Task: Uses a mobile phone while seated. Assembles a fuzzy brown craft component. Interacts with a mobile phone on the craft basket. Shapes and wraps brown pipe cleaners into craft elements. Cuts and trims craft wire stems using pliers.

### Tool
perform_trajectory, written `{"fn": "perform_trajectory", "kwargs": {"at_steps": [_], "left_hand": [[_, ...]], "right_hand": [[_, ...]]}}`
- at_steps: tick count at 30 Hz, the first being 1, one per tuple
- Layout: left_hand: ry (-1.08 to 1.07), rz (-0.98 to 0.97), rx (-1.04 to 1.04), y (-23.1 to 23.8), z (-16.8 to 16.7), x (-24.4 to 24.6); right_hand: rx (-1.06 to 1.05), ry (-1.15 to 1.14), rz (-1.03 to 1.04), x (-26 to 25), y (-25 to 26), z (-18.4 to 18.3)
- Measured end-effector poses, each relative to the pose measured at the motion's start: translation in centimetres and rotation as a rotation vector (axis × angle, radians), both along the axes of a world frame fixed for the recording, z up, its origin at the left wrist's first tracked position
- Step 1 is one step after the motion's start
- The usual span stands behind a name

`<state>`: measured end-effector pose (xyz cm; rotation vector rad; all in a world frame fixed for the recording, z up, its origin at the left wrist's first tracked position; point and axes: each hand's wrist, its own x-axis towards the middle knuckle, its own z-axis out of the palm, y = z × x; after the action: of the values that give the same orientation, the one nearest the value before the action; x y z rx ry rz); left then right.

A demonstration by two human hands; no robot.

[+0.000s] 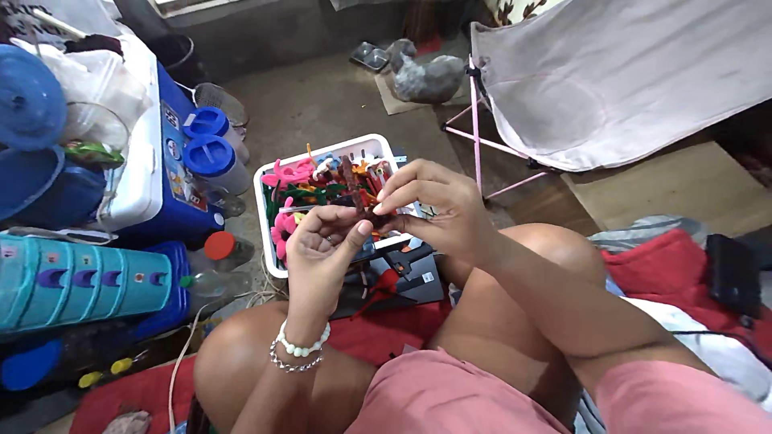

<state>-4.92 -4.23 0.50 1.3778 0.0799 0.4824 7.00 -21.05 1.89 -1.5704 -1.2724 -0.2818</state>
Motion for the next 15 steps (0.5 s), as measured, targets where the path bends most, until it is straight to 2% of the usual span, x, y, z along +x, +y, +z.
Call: {"fn": "perform_trajectory", "kwargs": {"at_steps": [7, 15], "left_hand": [[0.022, -0.025, -0.069, -0.19, -0.08, 0.06], [-0.026, 0.026, -0.173, -0.74, 0.0, 0.08]], "right_hand": [[0.006, -0.073, 0.053, 0.39, -0.24, 0.14], [0.054, 0.022, 0.067, -0.09, 0.13, 0.11]]}}
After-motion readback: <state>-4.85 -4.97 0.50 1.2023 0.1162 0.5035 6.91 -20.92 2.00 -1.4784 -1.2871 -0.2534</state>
